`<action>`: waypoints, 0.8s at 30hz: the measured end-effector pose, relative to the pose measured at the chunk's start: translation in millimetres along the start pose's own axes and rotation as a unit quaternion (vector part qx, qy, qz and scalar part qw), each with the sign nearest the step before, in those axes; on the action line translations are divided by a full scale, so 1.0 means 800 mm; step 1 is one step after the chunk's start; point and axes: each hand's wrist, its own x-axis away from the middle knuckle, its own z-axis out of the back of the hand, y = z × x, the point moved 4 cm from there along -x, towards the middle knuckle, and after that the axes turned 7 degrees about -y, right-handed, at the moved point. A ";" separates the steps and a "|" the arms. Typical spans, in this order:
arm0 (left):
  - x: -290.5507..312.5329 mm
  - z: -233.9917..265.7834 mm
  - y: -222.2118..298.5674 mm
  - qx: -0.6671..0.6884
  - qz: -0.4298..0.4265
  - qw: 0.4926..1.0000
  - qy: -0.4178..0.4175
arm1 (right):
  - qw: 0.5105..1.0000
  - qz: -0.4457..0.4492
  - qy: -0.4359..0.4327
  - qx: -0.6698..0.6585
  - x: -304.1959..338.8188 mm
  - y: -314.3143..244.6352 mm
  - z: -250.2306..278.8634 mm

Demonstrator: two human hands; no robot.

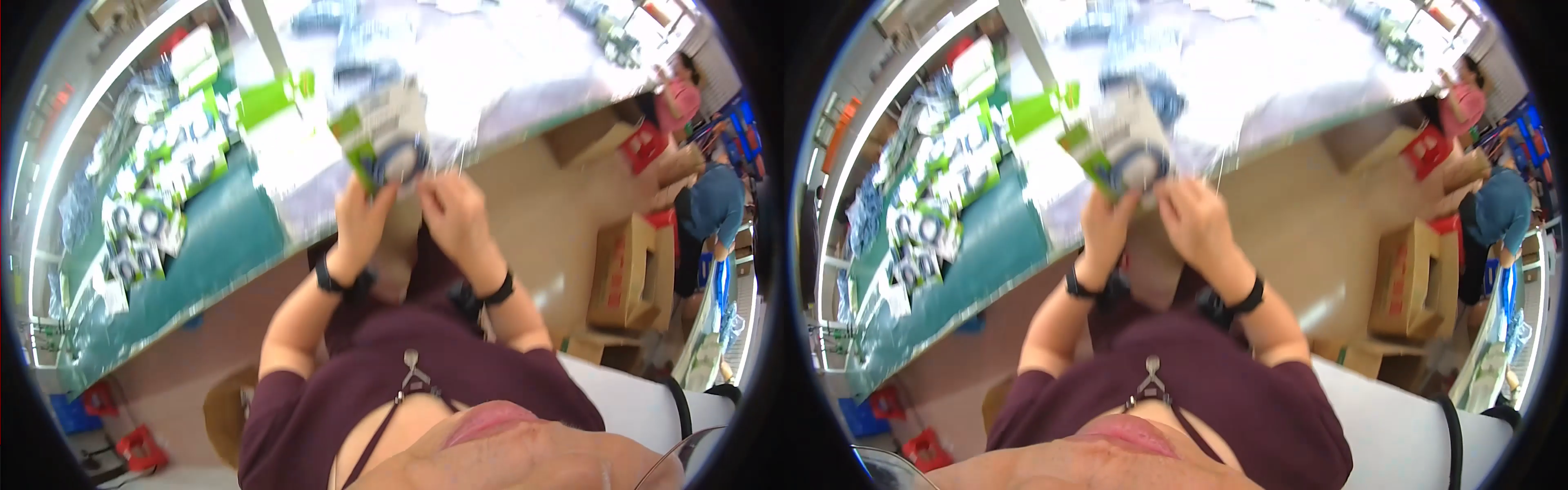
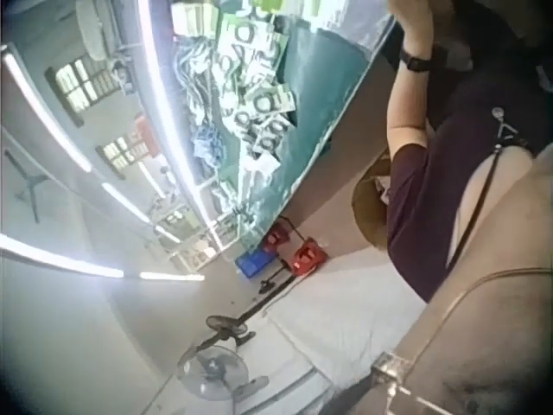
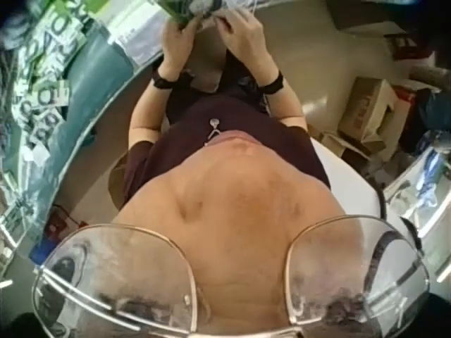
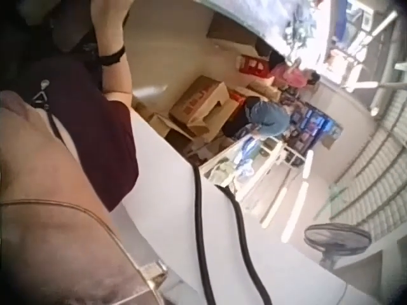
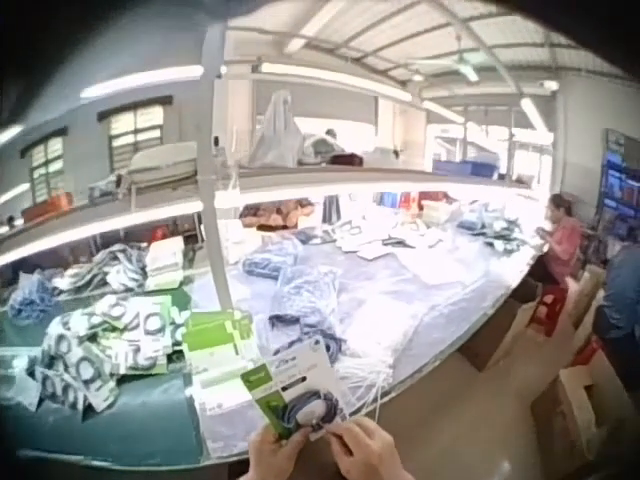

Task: The person packages a cable by threading a plastic tie through the cardboard backing and around the coiled cable, then pulls the tie tight. They turn the package over to inspect it, then pick up a new cable and backing to repeat the process.

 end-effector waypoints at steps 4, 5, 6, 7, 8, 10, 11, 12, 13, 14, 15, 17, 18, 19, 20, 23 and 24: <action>-0.006 -0.007 -0.017 0.065 -0.008 0.998 0.003 | 1.000 -0.025 0.000 -0.001 -0.003 0.007 -0.002; -0.006 -0.005 -0.014 0.080 0.011 0.997 -0.010 | 0.999 -0.034 -0.006 -0.002 -0.005 0.005 0.000; -0.002 -0.004 -0.012 0.093 0.035 0.995 -0.026 | 1.000 -0.026 0.001 0.002 -0.004 0.003 0.003; -0.001 -0.005 -0.011 0.105 0.061 0.992 -0.041 | 1.000 -0.013 0.015 0.004 -0.004 0.002 0.005; -0.001 -0.006 -0.010 0.106 0.054 0.992 -0.040 | 1.000 -0.002 0.028 0.005 -0.005 0.001 0.007; -0.004 -0.010 -0.011 0.097 0.050 0.993 -0.041 | 0.999 0.011 0.045 0.005 -0.005 -0.002 0.009; -0.004 -0.010 -0.013 0.091 0.050 0.994 -0.041 | 0.999 0.007 0.045 0.001 -0.004 -0.001 0.010; -0.004 -0.009 -0.013 0.090 0.046 0.994 -0.040 | 0.999 0.003 0.044 -0.004 -0.004 -0.001 0.011; -0.007 -0.009 -0.011 0.098 0.048 0.993 -0.042 | 0.999 -0.003 0.045 -0.007 -0.004 0.001 0.011; -0.009 -0.008 -0.010 0.105 0.050 0.992 -0.044 | 0.999 -0.002 0.049 -0.006 -0.006 0.002 0.011; -0.011 -0.008 -0.009 0.113 0.052 0.991 -0.046 | 0.999 0.001 0.050 -0.011 -0.007 0.002 0.010; -0.016 -0.010 -0.019 0.120 0.045 0.991 -0.043 | 0.998 0.009 0.052 -0.022 -0.011 0.002 0.009; -0.017 -0.012 -0.022 0.129 0.043 0.990 -0.039 | 0.998 0.009 0.055 -0.022 -0.011 0.003 0.010; -0.017 -0.012 -0.024 0.138 0.041 0.989 -0.034 | 0.998 0.012 0.057 -0.018 -0.011 0.003 0.010; -0.018 -0.012 -0.026 0.137 0.040 0.989 -0.035 | 0.998 0.016 0.058 -0.015 -0.011 0.003 0.010; -0.018 -0.014 -0.028 0.156 0.044 0.986 -0.044 | 0.998 0.020 0.064 -0.013 -0.011 0.003 0.011; -0.017 -0.015 -0.026 0.154 0.045 0.986 -0.048 | 0.998 0.018 0.066 -0.014 -0.010 0.004 0.012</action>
